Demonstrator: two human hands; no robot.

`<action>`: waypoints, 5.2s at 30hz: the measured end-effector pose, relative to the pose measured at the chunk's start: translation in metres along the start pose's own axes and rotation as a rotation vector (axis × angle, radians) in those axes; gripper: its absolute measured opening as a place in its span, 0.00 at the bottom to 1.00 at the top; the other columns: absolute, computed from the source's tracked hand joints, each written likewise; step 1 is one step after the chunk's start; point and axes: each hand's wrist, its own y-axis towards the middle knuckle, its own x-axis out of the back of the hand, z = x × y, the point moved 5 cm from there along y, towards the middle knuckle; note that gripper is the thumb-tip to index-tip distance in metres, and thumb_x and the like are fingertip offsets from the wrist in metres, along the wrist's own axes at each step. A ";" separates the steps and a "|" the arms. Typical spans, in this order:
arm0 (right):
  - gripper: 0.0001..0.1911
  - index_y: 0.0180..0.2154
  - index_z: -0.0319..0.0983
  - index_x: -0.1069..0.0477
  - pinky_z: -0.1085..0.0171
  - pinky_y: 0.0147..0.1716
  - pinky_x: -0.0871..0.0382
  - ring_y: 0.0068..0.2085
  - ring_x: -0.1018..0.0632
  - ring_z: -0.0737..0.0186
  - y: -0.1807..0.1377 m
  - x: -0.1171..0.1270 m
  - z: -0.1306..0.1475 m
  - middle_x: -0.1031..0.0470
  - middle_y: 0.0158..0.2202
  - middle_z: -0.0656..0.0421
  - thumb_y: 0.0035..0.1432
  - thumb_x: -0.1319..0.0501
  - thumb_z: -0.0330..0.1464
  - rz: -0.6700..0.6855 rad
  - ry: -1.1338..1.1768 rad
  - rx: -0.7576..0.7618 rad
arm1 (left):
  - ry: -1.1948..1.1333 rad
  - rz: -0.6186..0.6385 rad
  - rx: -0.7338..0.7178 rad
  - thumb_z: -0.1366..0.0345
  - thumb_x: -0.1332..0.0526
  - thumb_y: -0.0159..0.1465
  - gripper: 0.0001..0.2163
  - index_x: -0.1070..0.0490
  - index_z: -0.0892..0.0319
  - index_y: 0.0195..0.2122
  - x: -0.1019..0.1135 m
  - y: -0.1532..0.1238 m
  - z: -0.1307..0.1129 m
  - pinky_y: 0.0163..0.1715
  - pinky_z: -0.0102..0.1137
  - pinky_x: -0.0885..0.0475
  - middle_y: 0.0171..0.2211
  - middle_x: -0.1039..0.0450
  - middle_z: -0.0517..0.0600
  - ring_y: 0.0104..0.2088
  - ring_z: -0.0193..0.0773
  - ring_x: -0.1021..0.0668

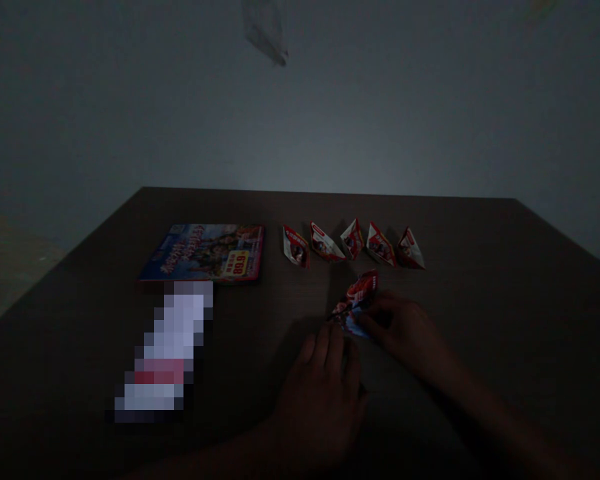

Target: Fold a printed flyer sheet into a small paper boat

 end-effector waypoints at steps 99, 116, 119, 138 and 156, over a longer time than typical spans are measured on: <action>0.09 0.28 0.38 0.24 0.64 0.31 0.32 0.30 0.23 0.61 0.001 0.002 0.004 0.23 0.34 0.54 0.55 0.42 0.32 0.003 0.004 -0.019 | -0.103 0.098 -0.048 0.51 0.53 0.65 0.26 0.39 0.66 0.56 0.009 -0.001 0.007 0.55 0.47 0.43 0.59 0.43 0.68 0.60 0.57 0.40; 0.09 0.29 0.37 0.24 0.64 0.32 0.32 0.32 0.23 0.60 0.001 0.000 0.002 0.23 0.34 0.54 0.55 0.42 0.32 0.004 0.003 -0.016 | -0.068 0.090 -0.013 0.50 0.53 0.65 0.29 0.42 0.68 0.59 0.011 -0.003 0.013 0.54 0.44 0.44 0.58 0.41 0.65 0.55 0.52 0.36; 0.09 0.28 0.37 0.24 0.64 0.32 0.32 0.32 0.23 0.61 0.001 0.000 0.001 0.24 0.35 0.54 0.55 0.42 0.32 -0.001 0.005 -0.008 | -0.067 0.074 -0.046 0.49 0.54 0.65 0.29 0.42 0.68 0.59 0.009 -0.004 0.015 0.55 0.43 0.45 0.59 0.41 0.64 0.57 0.52 0.37; 0.10 0.28 0.38 0.24 0.65 0.30 0.33 0.30 0.23 0.62 0.001 -0.001 -0.001 0.24 0.34 0.55 0.55 0.42 0.33 0.000 0.008 -0.018 | -0.085 0.028 -0.096 0.52 0.52 0.65 0.26 0.39 0.69 0.55 0.010 -0.002 0.011 0.56 0.43 0.41 0.58 0.40 0.65 0.58 0.53 0.37; 0.10 0.27 0.38 0.25 0.65 0.30 0.33 0.31 0.24 0.61 0.002 -0.001 0.001 0.25 0.33 0.55 0.55 0.42 0.33 -0.008 0.006 0.007 | -0.161 0.080 -0.111 0.53 0.50 0.64 0.27 0.42 0.68 0.58 0.010 0.002 0.013 0.59 0.43 0.46 0.60 0.43 0.63 0.60 0.54 0.39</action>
